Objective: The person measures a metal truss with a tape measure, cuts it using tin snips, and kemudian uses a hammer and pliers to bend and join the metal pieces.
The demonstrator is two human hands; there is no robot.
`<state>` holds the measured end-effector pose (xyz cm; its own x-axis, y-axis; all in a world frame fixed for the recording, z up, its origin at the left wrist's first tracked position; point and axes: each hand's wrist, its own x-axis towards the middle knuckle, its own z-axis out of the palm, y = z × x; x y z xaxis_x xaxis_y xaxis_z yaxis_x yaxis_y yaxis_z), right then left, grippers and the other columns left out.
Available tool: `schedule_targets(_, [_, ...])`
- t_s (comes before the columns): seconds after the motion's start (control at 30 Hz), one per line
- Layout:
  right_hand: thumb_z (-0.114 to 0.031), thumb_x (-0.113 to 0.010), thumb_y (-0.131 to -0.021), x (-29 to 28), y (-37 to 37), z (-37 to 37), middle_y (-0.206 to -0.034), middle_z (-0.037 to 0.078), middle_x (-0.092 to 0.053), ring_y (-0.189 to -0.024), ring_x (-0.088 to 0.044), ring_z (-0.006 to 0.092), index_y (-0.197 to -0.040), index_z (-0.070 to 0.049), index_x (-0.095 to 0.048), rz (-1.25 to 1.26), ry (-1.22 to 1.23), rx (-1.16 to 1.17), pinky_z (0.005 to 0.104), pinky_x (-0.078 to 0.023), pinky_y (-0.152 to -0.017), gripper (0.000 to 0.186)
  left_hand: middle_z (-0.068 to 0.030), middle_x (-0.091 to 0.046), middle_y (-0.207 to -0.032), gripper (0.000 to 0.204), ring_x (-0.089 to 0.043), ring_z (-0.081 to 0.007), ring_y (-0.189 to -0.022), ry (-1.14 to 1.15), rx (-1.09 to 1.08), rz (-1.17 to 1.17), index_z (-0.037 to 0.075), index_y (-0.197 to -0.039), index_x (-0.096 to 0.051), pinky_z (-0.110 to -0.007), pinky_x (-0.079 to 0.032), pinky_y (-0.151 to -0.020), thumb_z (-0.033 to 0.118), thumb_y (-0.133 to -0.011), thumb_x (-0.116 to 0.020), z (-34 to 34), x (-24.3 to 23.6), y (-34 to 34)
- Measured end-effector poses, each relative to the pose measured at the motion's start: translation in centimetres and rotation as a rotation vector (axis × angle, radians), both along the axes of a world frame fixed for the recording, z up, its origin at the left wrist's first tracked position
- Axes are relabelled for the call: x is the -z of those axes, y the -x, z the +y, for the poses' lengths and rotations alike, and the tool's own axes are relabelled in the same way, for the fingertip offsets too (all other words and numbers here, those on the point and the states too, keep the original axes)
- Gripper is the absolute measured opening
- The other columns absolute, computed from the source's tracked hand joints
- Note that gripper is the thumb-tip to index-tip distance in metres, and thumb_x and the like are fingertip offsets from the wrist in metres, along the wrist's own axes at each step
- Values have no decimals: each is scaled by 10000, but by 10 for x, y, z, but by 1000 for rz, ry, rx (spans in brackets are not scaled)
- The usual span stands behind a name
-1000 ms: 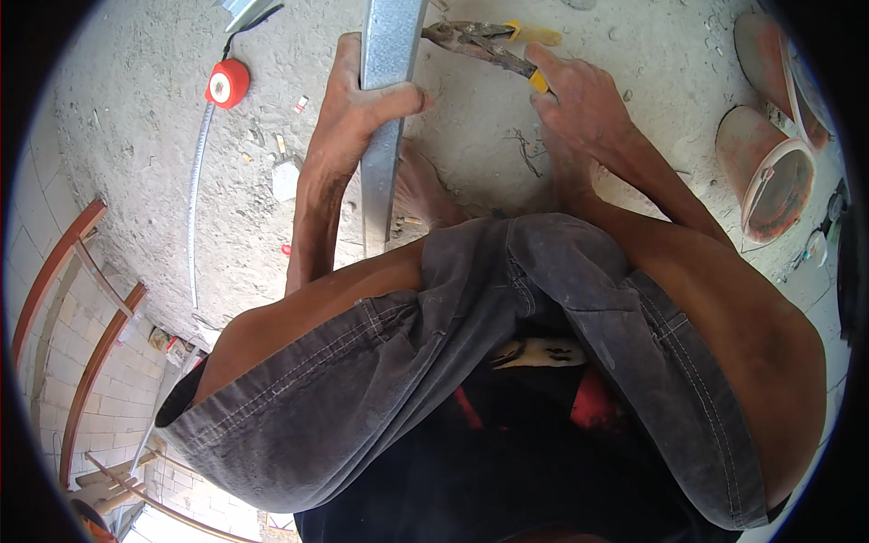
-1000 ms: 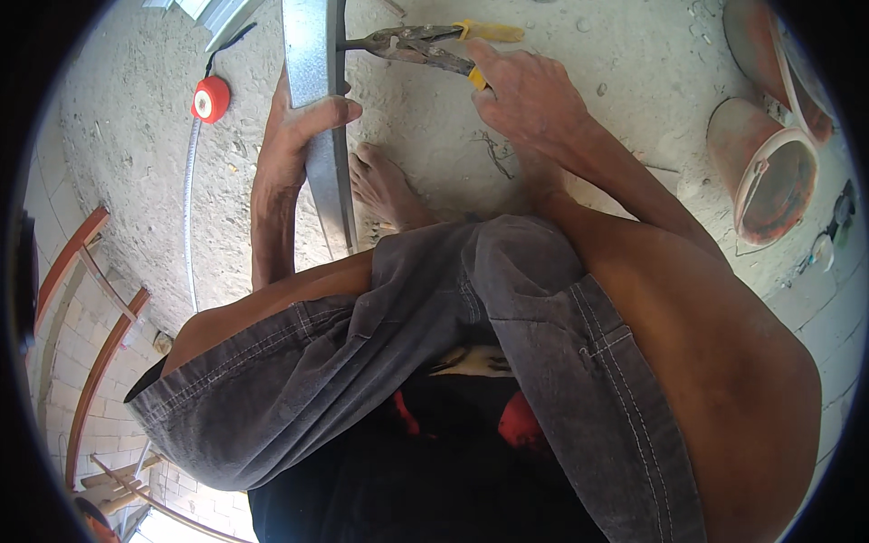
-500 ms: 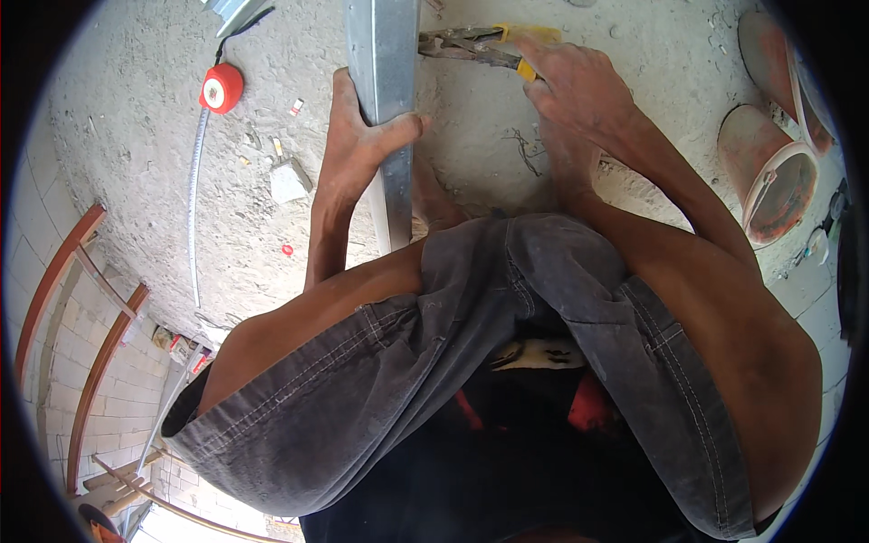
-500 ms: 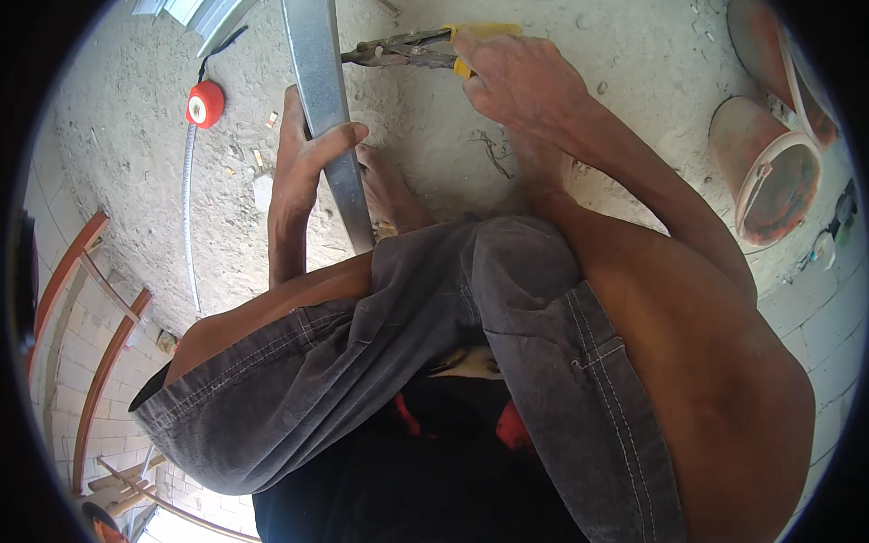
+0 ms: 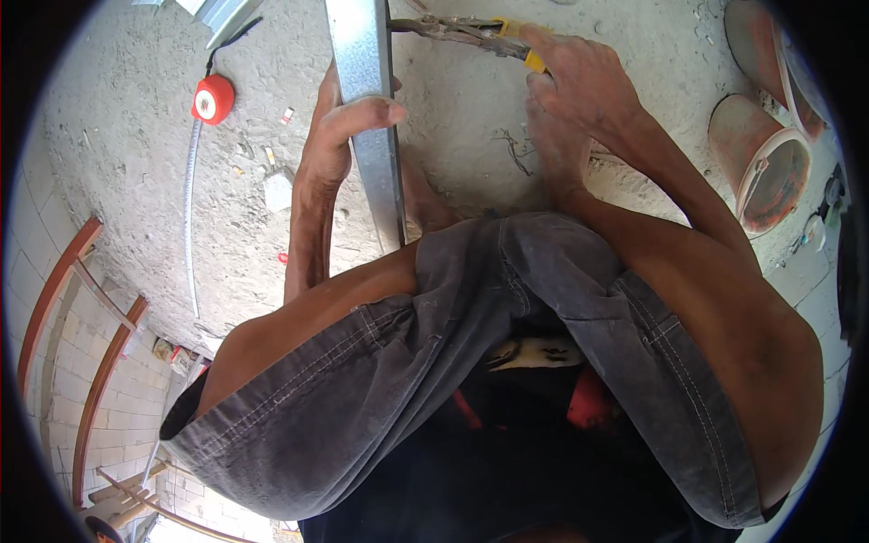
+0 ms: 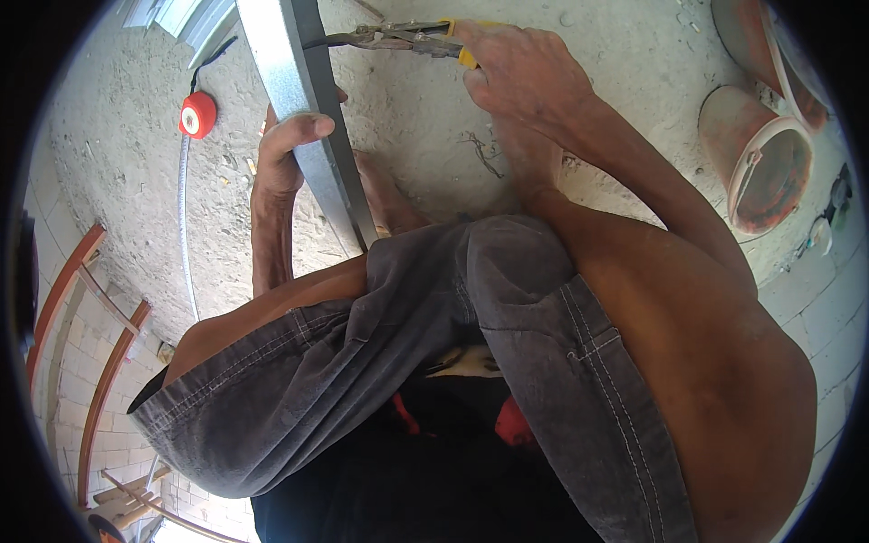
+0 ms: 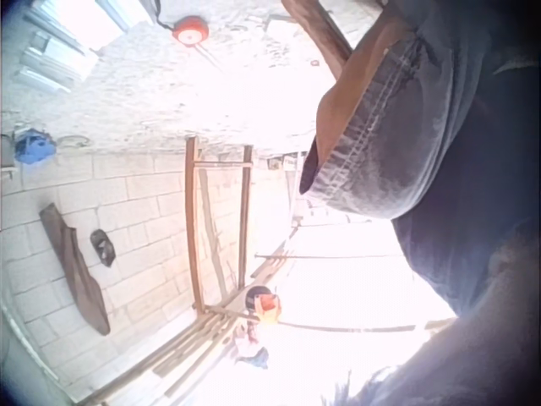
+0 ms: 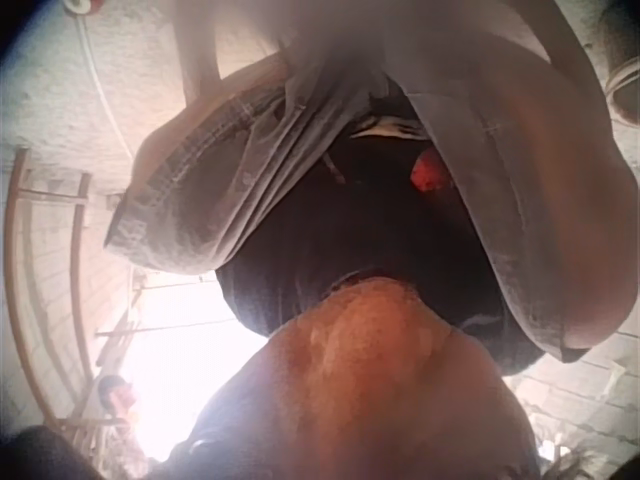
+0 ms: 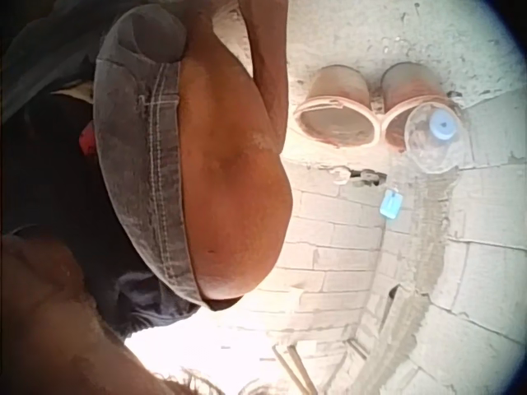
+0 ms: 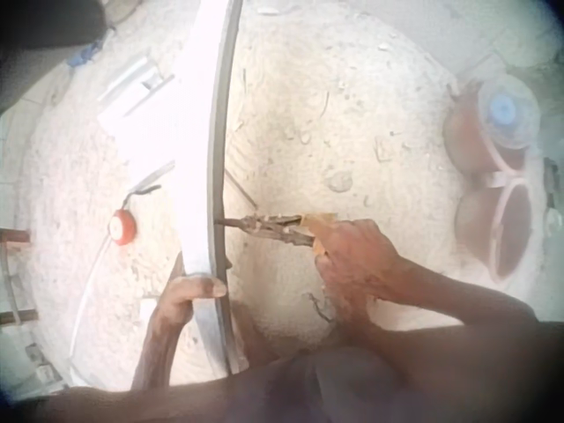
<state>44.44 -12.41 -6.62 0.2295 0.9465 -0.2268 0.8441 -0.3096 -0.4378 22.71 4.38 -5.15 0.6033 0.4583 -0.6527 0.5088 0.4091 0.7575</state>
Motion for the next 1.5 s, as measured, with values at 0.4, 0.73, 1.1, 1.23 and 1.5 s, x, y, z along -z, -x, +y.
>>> schedule_targets(0.4, [-97, -580, -735, 3, -6, 15, -1294, 261, -441, -1201, -442, 417, -1349, 8, -329, 183, 60, 113, 445, -386, -1010, 672, -130, -622, -969, 608, -563, -226, -856, -18, -15, -10, -28, -1077, -615, -329, -441, -781, 282, -556, -645, -1, -2, -1])
schedule_targets(0.73, [-68, -581, -723, 0, -14, 32, -1060, 275, -543, -1026, -531, 420, -1264, 24, -387, 441, 313, 99, 476, -446, -851, 582, -57, -541, -839, 710, -507, -156, -769, 42, -97, -94, -24, -1173, -494, -293, -415, -725, 236, -536, -671, -2, -2, -3])
schedule_targets(1.1, [-84, -576, -733, 28, -18, 42, -964, 228, -540, -919, -547, 395, -1145, -8, -441, 329, 210, 0, 462, -448, -786, 440, -163, -623, -1047, 629, -590, -232, -906, -26, -22, -40, -43, -1106, -591, -334, -464, -810, 271, -566, -665, 4, 4, -1])
schedule_targets(1.23, [-83, -578, -735, 39, -21, 45, -888, 225, -561, -852, -567, 384, -1083, -15, -457, 337, 273, -39, 462, -450, -712, 374, -157, -621, -1037, 605, -590, -223, -896, -41, -82, -91, -38, -1087, -601, -332, -469, -807, 257, -564, -668, 4, 9, 1])
schedule_targets(1.5, [-70, -574, -722, 63, -25, 46, -735, 204, -562, -654, -566, 392, -973, -20, -455, 329, 111, -103, 452, -441, -567, 282, -127, -612, -992, 628, -568, -214, -875, -59, -58, -75, -15, -1107, -591, -337, -456, -779, 274, -556, -676, 5, 4, -4])
